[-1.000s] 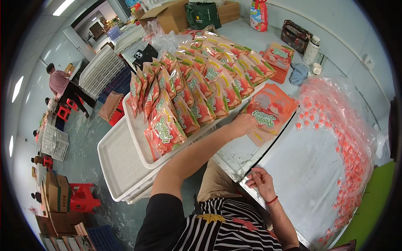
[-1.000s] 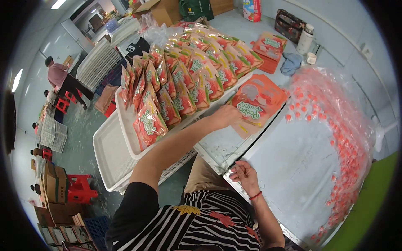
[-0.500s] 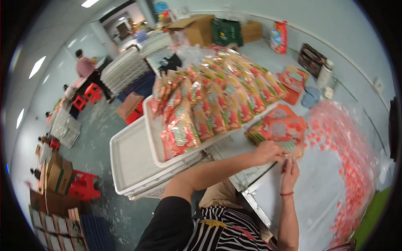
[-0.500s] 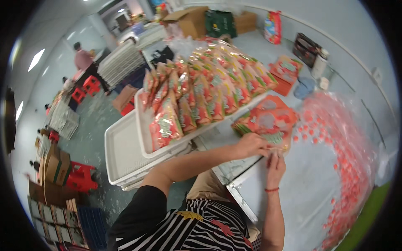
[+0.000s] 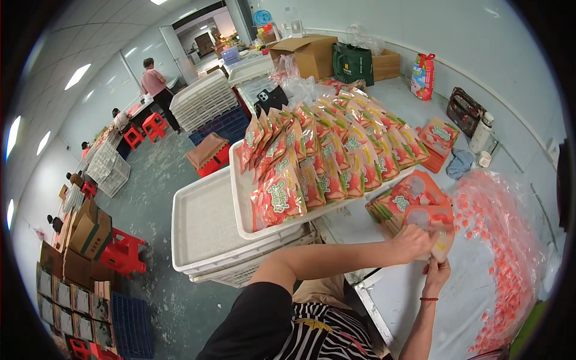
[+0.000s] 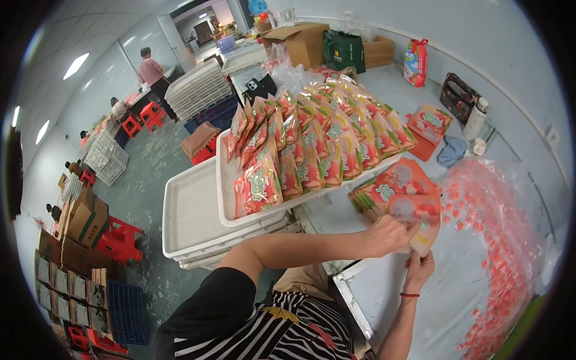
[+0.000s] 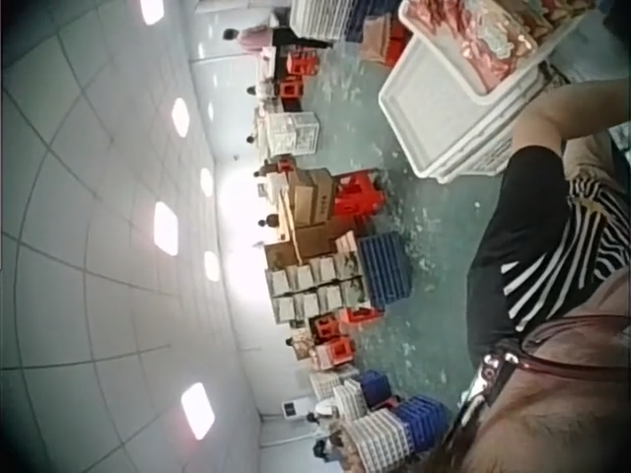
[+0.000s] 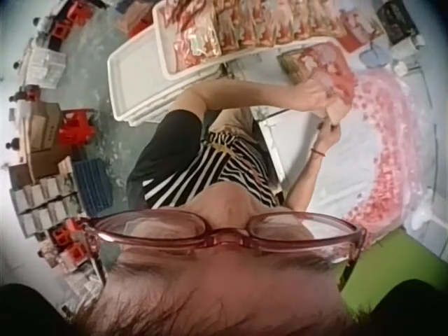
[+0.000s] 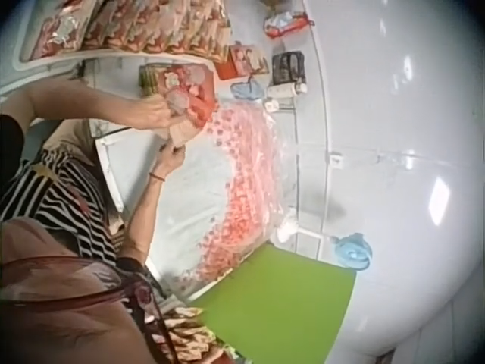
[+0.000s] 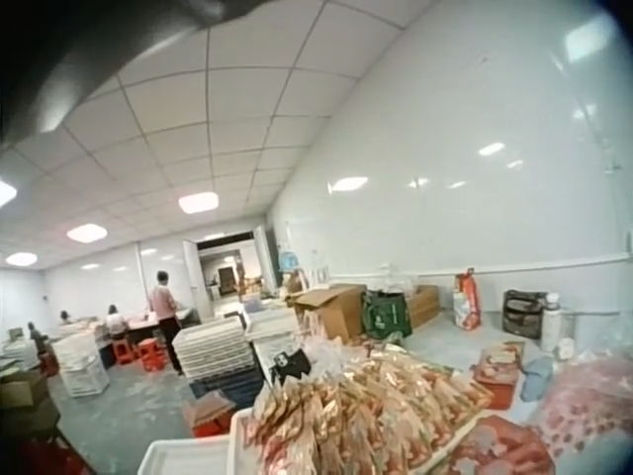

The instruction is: Packaging small gummy candies into branded plastic bags and placing them on a tray.

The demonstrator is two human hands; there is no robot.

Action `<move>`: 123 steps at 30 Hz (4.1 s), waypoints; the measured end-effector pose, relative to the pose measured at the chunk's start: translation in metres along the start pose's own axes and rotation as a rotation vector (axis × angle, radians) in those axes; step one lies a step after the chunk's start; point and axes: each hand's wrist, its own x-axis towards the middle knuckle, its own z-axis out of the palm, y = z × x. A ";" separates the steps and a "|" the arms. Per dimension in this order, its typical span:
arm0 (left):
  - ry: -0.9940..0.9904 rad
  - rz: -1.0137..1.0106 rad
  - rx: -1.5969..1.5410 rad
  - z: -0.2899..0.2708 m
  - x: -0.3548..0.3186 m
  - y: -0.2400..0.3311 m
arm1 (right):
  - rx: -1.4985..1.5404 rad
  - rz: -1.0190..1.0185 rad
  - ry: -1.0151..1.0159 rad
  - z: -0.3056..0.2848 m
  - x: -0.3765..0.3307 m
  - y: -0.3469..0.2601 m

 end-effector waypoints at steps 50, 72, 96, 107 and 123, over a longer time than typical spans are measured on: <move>-0.372 0.132 -0.574 0.032 0.012 0.103 | 0.095 0.016 -0.768 -0.092 -0.040 0.008; -0.233 -0.204 -0.292 0.044 -0.058 0.059 | -1.398 0.208 0.416 -0.343 0.208 -0.013; -0.065 -0.370 -0.322 0.018 -0.088 0.039 | -1.996 -0.089 0.037 -0.271 0.072 -0.015; 0.002 -0.430 -0.321 -0.002 -0.106 0.028 | -1.214 -0.412 0.092 -0.117 0.029 0.029; 0.019 -0.541 -0.398 0.002 -0.132 0.015 | -0.201 -0.091 0.327 -0.173 -0.042 0.043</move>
